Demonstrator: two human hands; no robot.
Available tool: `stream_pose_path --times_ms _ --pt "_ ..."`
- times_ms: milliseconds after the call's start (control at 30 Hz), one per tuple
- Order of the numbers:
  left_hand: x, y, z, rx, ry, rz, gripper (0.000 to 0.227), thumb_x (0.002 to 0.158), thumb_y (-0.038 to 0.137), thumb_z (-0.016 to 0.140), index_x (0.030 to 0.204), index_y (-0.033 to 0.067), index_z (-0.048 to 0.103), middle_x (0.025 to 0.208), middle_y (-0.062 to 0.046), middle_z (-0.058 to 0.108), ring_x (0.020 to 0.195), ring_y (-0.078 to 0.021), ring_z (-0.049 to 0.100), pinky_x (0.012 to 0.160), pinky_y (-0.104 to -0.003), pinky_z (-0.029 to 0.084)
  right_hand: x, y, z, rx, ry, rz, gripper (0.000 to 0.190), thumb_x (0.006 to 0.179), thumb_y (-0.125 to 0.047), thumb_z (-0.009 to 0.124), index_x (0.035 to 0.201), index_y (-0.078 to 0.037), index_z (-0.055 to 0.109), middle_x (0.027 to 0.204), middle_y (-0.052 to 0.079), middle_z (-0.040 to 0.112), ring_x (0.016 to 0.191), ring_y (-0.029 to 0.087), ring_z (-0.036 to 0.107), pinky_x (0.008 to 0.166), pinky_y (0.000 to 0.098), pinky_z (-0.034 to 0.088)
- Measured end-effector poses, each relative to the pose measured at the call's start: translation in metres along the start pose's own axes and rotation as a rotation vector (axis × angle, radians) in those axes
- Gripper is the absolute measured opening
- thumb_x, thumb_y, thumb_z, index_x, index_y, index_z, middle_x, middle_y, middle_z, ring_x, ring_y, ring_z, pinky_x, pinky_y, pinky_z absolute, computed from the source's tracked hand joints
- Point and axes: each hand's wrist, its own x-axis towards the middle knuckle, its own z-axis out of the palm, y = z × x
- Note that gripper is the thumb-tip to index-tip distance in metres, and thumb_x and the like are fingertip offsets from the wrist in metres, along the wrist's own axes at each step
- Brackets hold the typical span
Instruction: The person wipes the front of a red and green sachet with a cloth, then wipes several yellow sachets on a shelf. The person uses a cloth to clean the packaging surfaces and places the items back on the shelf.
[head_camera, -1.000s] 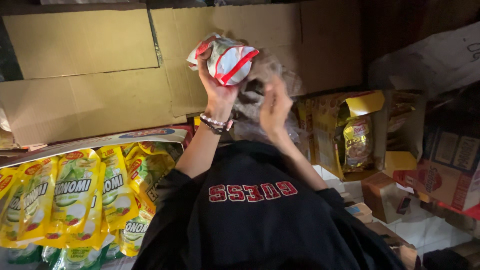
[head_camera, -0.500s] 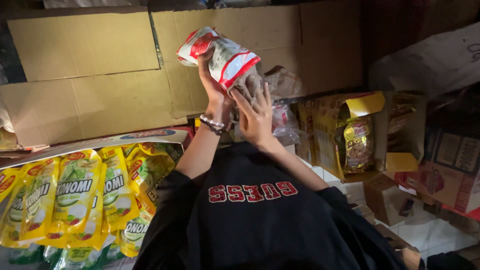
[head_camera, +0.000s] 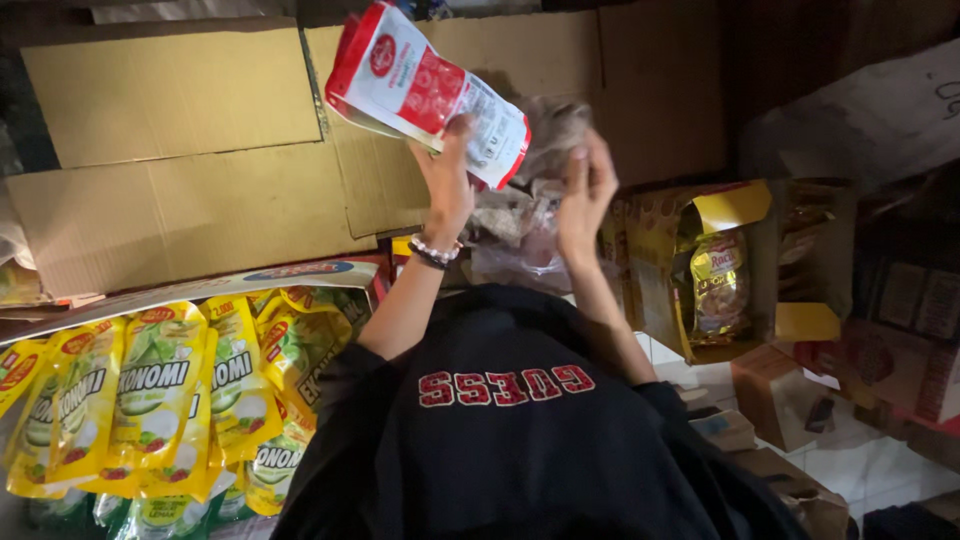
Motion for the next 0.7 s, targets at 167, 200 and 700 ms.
stream_pose_path --times_ms 167,200,700 --pt "-0.020 0.022 0.005 0.591 -0.218 0.341 0.078 0.095 0.017 0.081 0.152 -0.0029 0.033 0.140 -0.014 0.052 0.122 -0.0198 0.055 0.108 -0.038 0.049 0.029 -0.032 -0.022 0.326 0.043 0.124 0.041 0.112 -0.024 0.057 0.147 -0.002 0.055 0.117 0.008 0.067 0.100 0.015 0.062 0.082 0.0321 0.054" --pt "-0.020 0.025 0.011 0.592 -0.266 0.530 0.094 0.090 0.016 0.081 0.161 0.0016 0.021 0.151 -0.011 0.047 0.133 -0.0188 0.053 0.116 -0.037 0.046 0.036 -0.041 -0.024 0.389 0.031 0.104 0.041 0.114 -0.023 0.057 0.149 -0.001 0.055 0.112 0.008 0.067 0.095 0.015 0.061 0.077 0.0313 0.052" --pt "-0.024 0.070 0.035 1.161 -0.670 0.885 0.095 0.074 0.024 0.090 0.155 0.0132 0.041 0.136 -0.016 0.056 0.119 -0.0359 0.062 0.103 -0.048 0.054 0.053 -0.114 0.004 -0.234 -0.250 -0.288 0.042 0.112 -0.034 0.046 0.121 0.003 0.064 0.101 0.010 0.070 0.095 0.015 0.064 0.082 0.0294 0.048"
